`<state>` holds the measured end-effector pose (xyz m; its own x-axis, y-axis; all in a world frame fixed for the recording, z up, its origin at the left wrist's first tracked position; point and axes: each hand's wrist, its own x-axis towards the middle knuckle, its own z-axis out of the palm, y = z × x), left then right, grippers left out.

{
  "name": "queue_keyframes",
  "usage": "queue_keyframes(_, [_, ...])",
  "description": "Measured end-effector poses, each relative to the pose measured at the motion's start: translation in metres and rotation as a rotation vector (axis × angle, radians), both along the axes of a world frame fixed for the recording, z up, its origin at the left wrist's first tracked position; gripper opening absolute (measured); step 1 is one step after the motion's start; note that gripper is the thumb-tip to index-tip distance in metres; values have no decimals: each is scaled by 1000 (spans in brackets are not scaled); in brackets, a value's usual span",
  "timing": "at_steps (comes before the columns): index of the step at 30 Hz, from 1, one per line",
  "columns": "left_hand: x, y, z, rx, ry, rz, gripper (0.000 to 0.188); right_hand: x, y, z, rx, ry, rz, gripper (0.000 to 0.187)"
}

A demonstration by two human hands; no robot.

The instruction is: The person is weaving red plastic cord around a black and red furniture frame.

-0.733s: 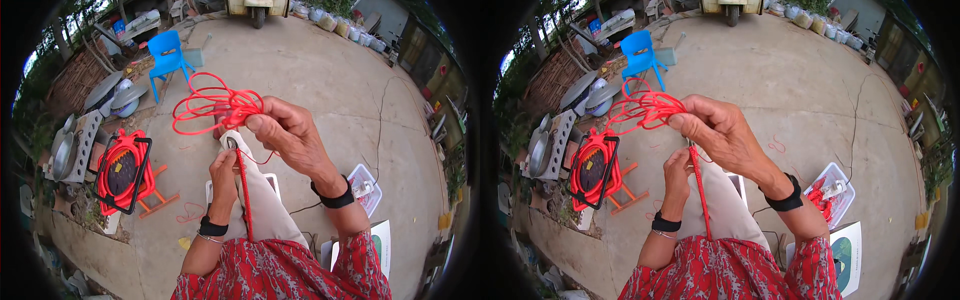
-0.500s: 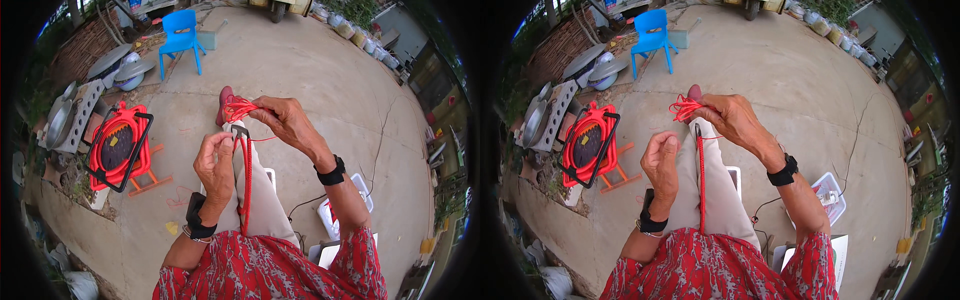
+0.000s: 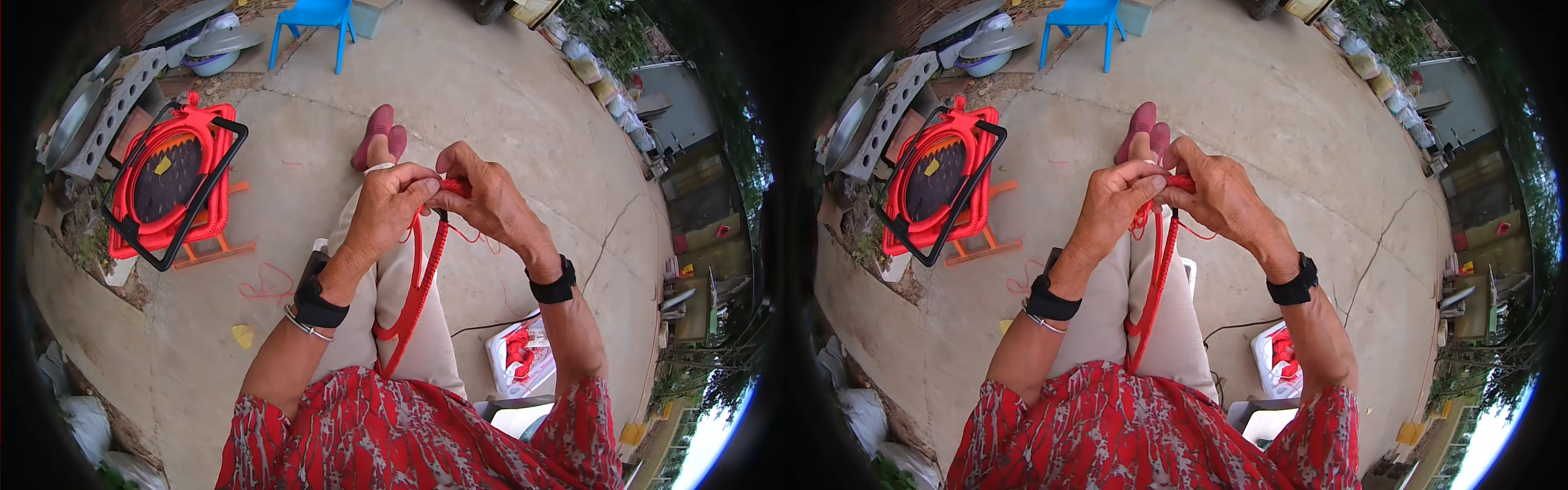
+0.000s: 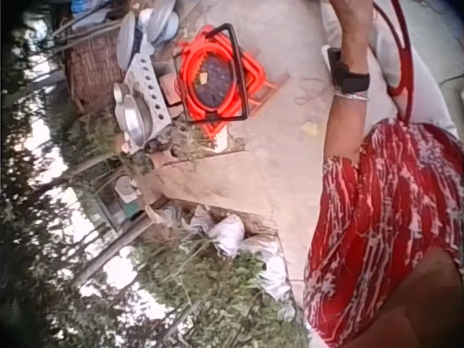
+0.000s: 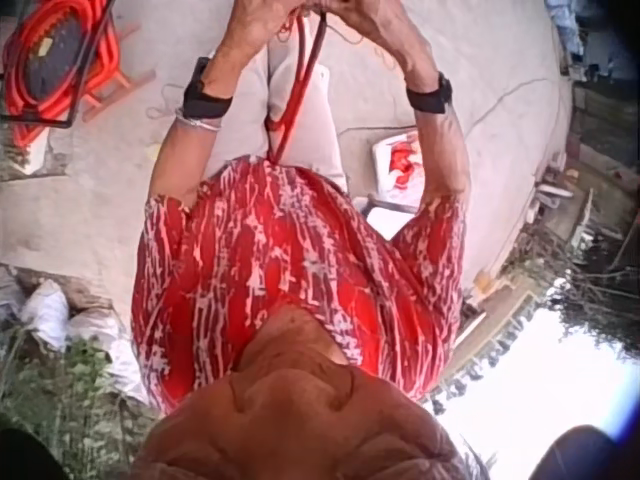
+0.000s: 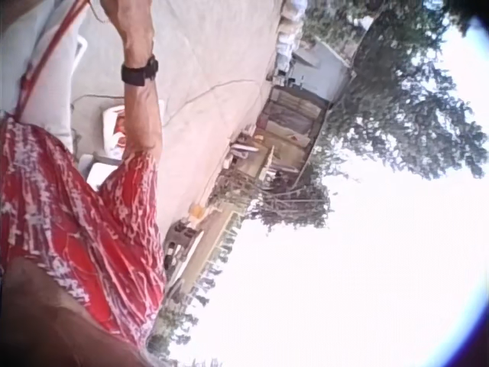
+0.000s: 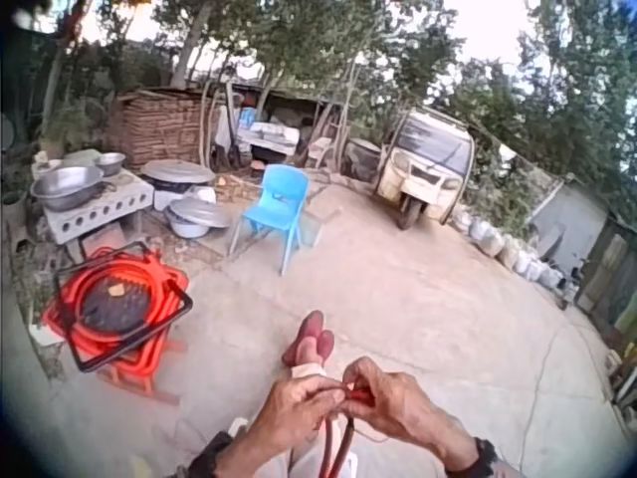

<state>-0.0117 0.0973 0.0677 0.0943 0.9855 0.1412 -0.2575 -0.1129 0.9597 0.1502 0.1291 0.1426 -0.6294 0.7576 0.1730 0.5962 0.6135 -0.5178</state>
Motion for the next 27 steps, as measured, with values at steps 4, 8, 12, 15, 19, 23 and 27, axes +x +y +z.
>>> queue_keyframes(4, [3,5,-13,-116,-279,-17,16,15,3,0,-302,151,-56,33])
queue_keyframes(8, [15,-6,-32,-185,-291,194,14,31,-4,-15,-135,103,-129,41])
queue_keyframes(12, [39,-27,-52,-272,-334,283,12,30,-19,-34,-73,191,-213,55])
queue_keyframes(15, [50,-36,-53,-282,-301,312,12,36,-29,-44,54,240,-223,59])
queue_keyframes(19, [53,-38,-48,-256,-196,291,11,43,-34,-58,154,264,-139,44])
queue_keyframes(23, [43,-33,-40,-288,-118,135,11,39,-39,-64,130,226,-125,31])
queue_keyframes(27, [32,-29,-35,-393,-114,5,13,40,-43,-64,202,162,-58,29])
